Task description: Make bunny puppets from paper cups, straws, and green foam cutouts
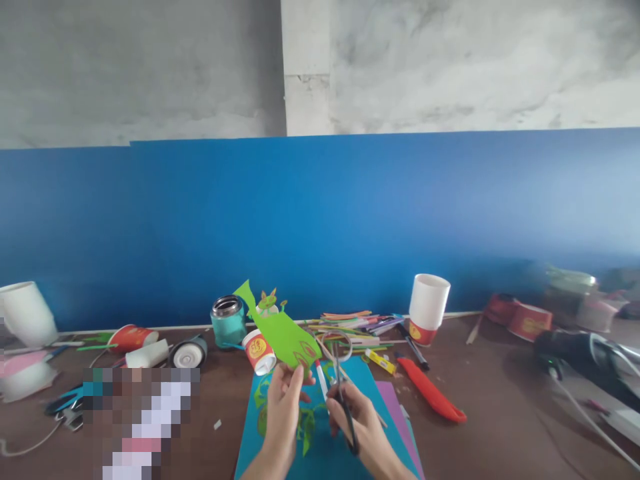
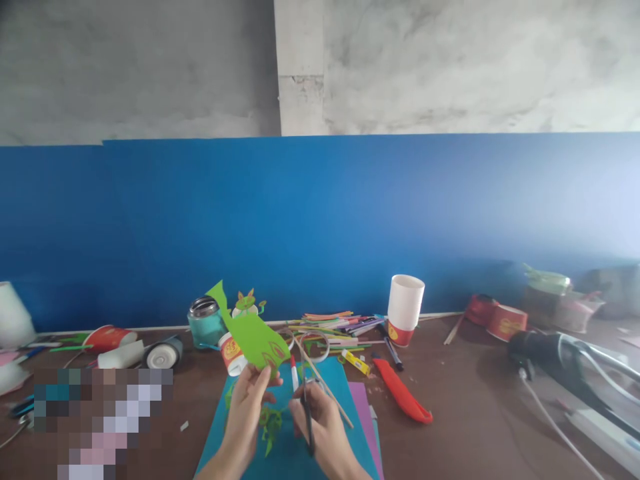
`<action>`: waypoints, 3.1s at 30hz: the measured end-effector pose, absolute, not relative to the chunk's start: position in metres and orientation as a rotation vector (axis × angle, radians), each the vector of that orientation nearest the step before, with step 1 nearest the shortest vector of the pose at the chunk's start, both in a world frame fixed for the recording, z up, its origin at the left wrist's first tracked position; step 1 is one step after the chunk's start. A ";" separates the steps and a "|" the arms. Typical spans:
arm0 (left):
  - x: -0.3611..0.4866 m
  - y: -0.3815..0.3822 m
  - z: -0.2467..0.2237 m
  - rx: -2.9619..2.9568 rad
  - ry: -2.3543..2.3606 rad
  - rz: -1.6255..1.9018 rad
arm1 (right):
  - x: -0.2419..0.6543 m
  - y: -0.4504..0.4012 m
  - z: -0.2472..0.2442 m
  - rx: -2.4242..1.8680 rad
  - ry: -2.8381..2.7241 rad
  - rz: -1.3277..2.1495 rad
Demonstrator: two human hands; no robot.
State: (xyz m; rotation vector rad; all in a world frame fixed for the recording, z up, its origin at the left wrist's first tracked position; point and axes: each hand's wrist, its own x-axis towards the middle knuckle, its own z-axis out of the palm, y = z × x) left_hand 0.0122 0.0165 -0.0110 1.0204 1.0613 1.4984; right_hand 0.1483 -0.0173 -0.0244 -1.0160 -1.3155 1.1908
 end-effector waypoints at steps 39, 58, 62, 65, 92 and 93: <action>0.026 0.003 -0.016 1.052 0.965 1.352 | 0.149 -0.020 -0.017 -1.057 -1.362 1.175; 0.024 0.005 -0.011 1.057 0.885 1.352 | 0.151 -0.015 -0.029 -1.107 -1.327 1.176; 0.026 0.005 -0.013 1.089 0.968 1.361 | 0.151 -0.014 -0.035 -1.113 -1.361 1.198; 0.026 0.005 -0.016 1.113 1.043 1.346 | 0.151 -0.015 -0.036 -1.088 -1.378 1.211; 0.018 0.013 -0.009 1.154 0.989 1.256 | 0.154 -0.015 -0.027 -1.175 -1.374 1.211; 0.017 0.014 -0.009 1.167 0.982 1.251 | 0.155 -0.015 -0.027 -1.180 -1.373 1.214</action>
